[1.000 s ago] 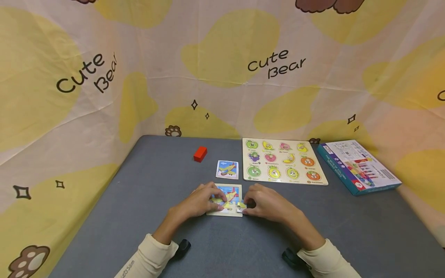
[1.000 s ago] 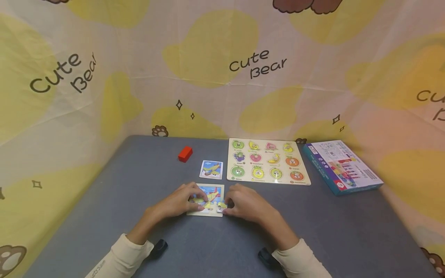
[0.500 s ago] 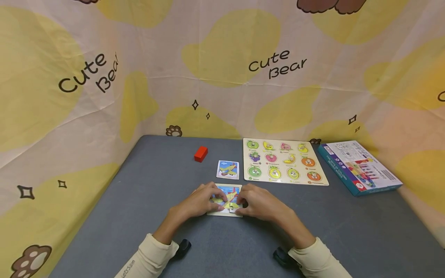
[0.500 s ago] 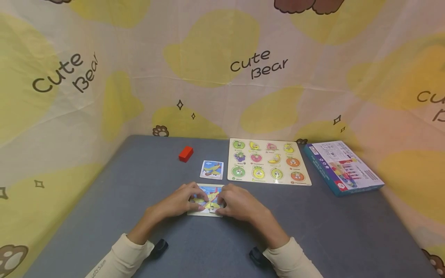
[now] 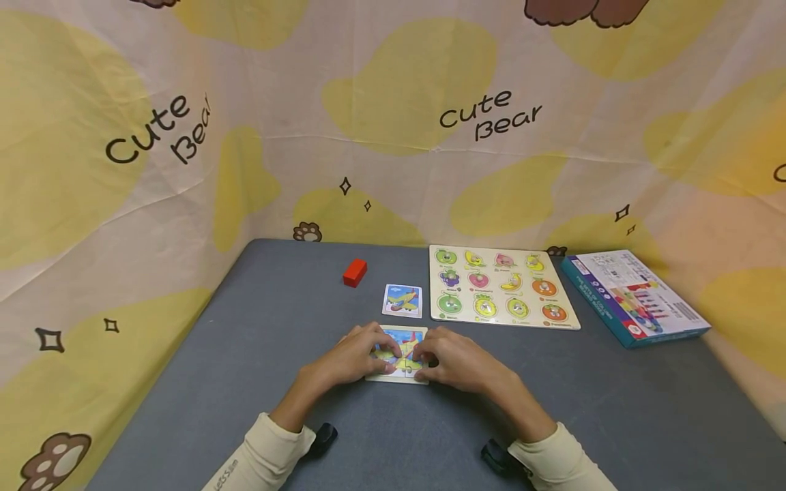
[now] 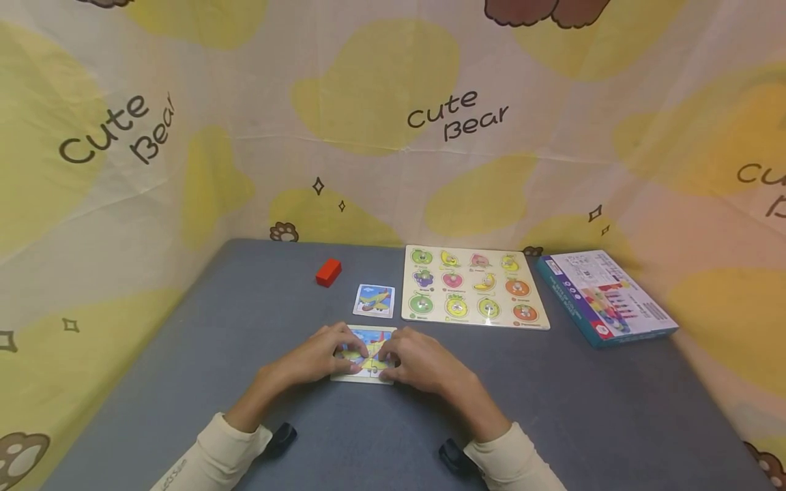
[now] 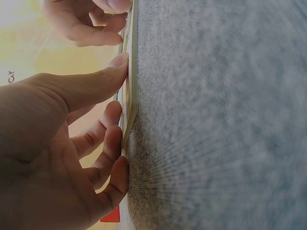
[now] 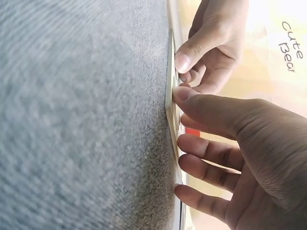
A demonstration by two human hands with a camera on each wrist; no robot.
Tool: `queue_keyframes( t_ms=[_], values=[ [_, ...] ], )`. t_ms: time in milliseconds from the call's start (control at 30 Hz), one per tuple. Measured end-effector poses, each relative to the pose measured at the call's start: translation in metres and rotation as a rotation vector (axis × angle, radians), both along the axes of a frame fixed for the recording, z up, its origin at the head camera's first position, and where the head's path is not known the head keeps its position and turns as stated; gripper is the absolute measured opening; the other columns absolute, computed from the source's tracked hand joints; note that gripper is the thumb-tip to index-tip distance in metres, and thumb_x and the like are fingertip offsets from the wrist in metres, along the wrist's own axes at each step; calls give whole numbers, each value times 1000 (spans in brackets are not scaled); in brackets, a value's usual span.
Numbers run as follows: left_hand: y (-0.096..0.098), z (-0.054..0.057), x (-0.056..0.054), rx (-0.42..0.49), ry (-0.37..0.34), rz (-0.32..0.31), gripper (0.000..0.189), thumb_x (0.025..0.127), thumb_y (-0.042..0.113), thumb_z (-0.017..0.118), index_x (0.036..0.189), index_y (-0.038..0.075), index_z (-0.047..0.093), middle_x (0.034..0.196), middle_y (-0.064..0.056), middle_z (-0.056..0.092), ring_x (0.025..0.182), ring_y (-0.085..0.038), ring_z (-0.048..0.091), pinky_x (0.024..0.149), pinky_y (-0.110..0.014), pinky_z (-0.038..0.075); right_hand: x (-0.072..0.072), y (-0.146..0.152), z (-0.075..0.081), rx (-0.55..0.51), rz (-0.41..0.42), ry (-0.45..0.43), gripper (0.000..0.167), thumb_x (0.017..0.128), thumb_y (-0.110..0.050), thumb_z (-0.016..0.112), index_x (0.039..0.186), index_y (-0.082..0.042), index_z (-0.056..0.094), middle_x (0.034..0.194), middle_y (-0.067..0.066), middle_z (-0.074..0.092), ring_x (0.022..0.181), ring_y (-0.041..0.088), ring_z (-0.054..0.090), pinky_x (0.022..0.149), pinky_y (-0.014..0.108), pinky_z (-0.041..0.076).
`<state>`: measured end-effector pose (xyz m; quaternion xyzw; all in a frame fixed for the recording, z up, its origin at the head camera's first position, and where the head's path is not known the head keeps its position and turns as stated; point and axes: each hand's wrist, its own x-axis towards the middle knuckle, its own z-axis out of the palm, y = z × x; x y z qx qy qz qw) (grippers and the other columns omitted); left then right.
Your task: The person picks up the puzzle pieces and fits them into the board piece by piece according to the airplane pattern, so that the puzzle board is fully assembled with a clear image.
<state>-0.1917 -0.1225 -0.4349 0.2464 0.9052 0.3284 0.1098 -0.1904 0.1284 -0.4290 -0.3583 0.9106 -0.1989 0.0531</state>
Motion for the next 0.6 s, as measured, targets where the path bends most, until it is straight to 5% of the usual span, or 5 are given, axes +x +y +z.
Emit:
queue_keyframes(
  t_ms=[600],
  values=[
    [0,-1,0,3,-11,0,17,90,16,84,106,22,81,106,1,61,99,-20,48,83,-38,38,0,-3,-1,-39,22,-38,21,95,-24,81,115,-17,84,98,-8,65,88,6,54,78,28,46]
  ],
)
